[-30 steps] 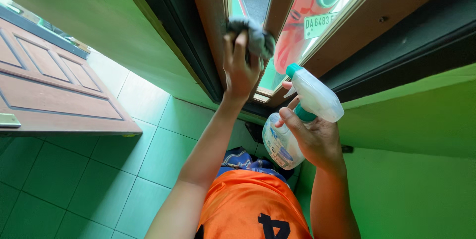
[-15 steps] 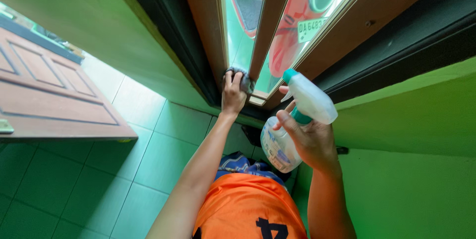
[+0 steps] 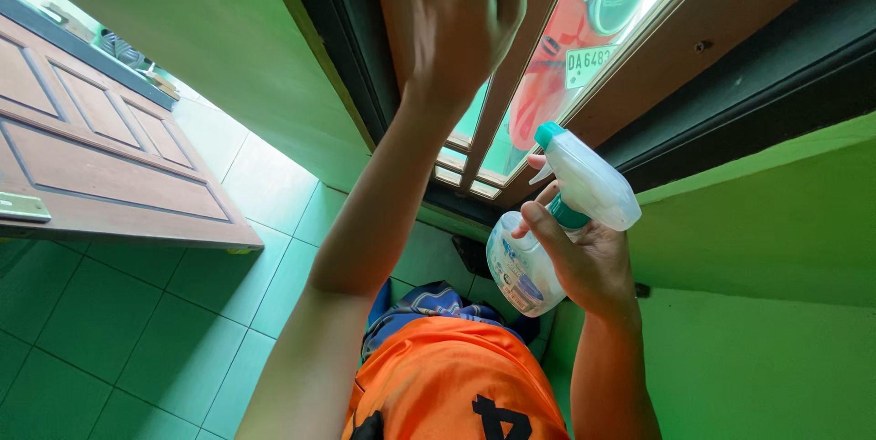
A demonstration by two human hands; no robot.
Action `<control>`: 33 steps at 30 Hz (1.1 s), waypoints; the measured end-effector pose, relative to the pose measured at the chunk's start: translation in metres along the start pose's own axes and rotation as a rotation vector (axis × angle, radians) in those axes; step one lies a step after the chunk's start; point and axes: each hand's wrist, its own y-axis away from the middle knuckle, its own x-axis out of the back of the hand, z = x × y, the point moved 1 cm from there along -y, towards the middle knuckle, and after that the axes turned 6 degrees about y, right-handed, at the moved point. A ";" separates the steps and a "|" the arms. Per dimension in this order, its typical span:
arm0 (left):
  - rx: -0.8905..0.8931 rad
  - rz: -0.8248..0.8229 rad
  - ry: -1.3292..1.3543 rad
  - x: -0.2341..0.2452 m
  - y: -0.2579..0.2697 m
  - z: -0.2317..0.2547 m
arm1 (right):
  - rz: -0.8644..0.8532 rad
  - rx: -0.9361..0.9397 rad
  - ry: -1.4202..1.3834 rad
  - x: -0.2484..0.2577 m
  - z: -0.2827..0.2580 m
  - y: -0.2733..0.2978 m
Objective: The person wipes the glass panels of a wooden-framed door or window using a cloth while holding a spray bottle in the other hand.
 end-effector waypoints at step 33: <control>0.123 -0.072 -0.110 0.017 0.122 -0.013 | -0.028 0.041 0.028 0.002 0.000 0.011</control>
